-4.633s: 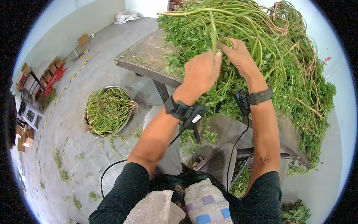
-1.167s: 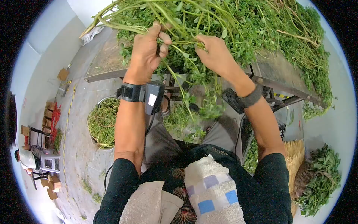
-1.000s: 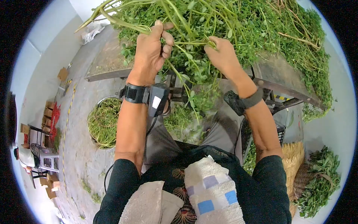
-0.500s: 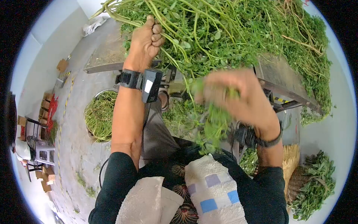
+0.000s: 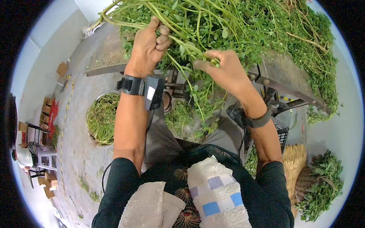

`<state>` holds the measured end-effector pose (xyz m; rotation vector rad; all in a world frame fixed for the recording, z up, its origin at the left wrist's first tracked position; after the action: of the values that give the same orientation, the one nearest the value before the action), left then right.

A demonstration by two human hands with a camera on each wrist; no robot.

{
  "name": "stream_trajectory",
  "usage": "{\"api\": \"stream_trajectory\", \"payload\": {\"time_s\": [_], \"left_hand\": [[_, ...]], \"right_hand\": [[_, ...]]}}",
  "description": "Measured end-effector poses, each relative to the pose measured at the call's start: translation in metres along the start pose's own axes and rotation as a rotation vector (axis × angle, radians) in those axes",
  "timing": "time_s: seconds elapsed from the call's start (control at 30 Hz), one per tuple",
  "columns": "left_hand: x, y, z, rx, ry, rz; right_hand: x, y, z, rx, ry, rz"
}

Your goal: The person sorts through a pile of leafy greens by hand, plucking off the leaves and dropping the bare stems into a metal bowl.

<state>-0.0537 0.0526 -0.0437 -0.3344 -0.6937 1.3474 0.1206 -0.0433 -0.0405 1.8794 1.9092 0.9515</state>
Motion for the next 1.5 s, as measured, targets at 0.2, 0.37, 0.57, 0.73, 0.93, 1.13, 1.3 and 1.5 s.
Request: {"api": "stream_trajectory", "payload": {"time_s": [0.2, 0.37, 0.57, 0.73, 0.93, 1.13, 1.3, 1.5], "left_hand": [[0.000, -0.007, 0.000, -0.006, 0.061, -0.112], [0.022, 0.028, 0.007, -0.258, 0.117, -0.232], [0.021, 0.022, 0.000, -0.431, 0.243, -0.164], [0.017, 0.021, -0.002, -0.436, 0.272, -0.154], [0.013, 0.018, -0.002, -0.395, 0.228, -0.124], [0.010, 0.016, -0.004, -0.368, 0.208, -0.131], [0.009, 0.015, -0.001, -0.303, 0.178, -0.120], [-0.005, 0.006, 0.007, -0.056, -0.017, -0.008]], "right_hand": [[-0.046, 0.022, -0.032, -0.034, 0.238, -0.047], [-0.072, 0.041, 0.005, 0.421, -0.002, -0.219], [-0.054, 0.022, 0.051, 0.604, -0.269, -0.090], [-0.048, -0.003, 0.049, 0.705, -0.283, -0.034], [-0.033, -0.014, 0.040, 0.617, -0.288, -0.118], [-0.027, -0.046, 0.030, 0.570, -0.246, -0.164], [-0.033, -0.051, 0.023, 0.322, -0.104, -0.244], [-0.026, -0.023, 0.027, 0.552, -0.277, 0.009]]}}
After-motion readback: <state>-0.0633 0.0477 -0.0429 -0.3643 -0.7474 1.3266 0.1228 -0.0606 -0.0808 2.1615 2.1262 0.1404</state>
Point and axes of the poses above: each hand's wrist, its own x-axis towards the middle knuckle, its own y-axis out of the back of the hand, z = x × y, the point moved 4 cm from there along x, towards the middle knuckle, and after that the axes turned 9 degrees about -y, right-handed, at the moved point
